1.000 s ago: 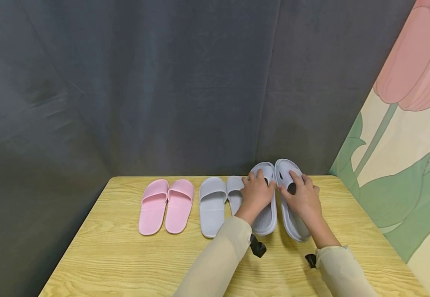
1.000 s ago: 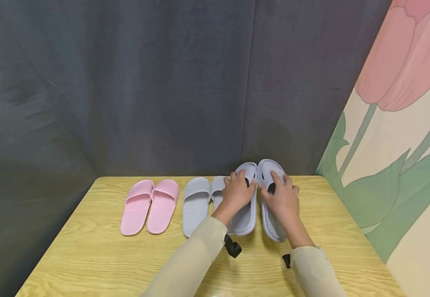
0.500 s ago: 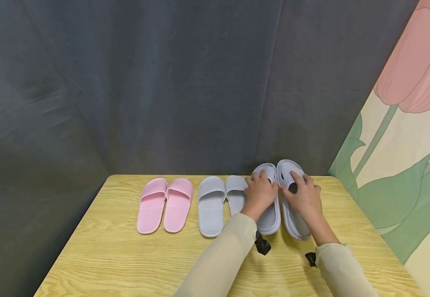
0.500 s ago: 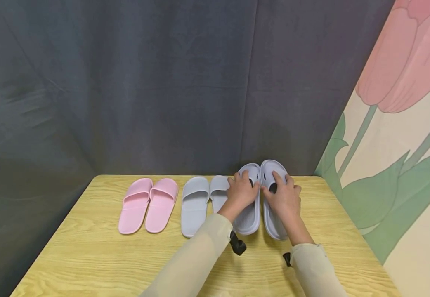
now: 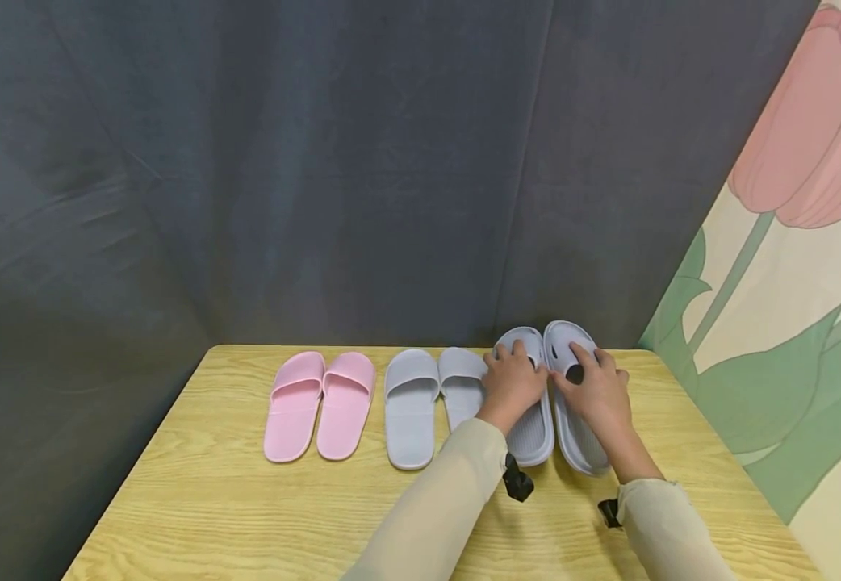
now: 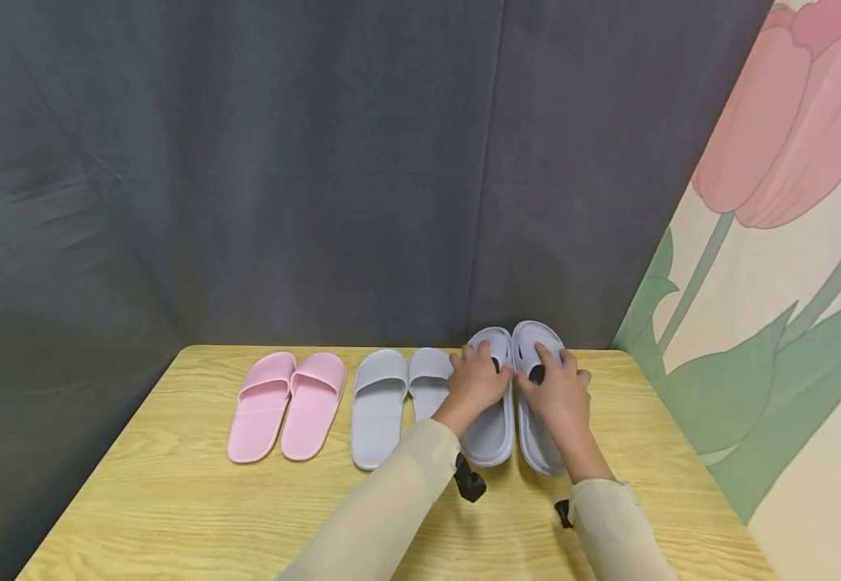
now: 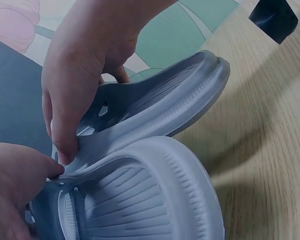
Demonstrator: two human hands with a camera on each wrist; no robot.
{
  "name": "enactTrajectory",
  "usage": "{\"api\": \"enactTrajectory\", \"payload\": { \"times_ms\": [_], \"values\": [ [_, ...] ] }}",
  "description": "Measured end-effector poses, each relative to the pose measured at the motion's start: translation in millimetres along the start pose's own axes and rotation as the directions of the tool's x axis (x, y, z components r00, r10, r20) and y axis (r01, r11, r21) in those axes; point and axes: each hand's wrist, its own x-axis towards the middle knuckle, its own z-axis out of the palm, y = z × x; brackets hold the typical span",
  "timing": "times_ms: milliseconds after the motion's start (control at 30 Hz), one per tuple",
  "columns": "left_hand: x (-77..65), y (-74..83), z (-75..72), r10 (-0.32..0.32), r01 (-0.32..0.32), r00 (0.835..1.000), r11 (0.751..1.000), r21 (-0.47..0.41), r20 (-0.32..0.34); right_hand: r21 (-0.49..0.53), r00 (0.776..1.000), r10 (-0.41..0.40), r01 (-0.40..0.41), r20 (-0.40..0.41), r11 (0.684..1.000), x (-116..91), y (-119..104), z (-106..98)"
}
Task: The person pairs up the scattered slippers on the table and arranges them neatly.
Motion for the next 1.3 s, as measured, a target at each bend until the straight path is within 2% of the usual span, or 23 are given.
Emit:
{"api": "enactTrajectory", "payload": {
  "times_ms": [400, 633, 933, 1300],
  "values": [
    [-1.2, 5.7, 8.1, 0.003, -0.003, 1.000, 1.000, -0.009, 0.001, 0.009, 0.999, 0.029, -0.029, 0.018, 1.000, 5.8, 10.0, 4.2],
    [0.0, 9.8, 17.3, -0.025, 0.025, 1.000, 0.999, 0.022, 0.006, 0.009, 0.999, 0.026, -0.026, 0.045, 1.000, 8.0, 15.7, 7.5],
    [-0.1, 13.7, 22.2, -0.043, 0.040, 0.998, 0.998, 0.048, 0.054, 0.005, 0.998, 0.022, -0.022, 0.062, 1.000, 16.6, 27.9, 17.8],
    [0.6, 17.6, 29.6, -0.074, 0.069, 0.996, 0.993, 0.098, 0.056, 0.007, 0.995, 0.024, -0.025, 0.092, 1.000, 22.5, 37.0, 28.2]
  ]
}}
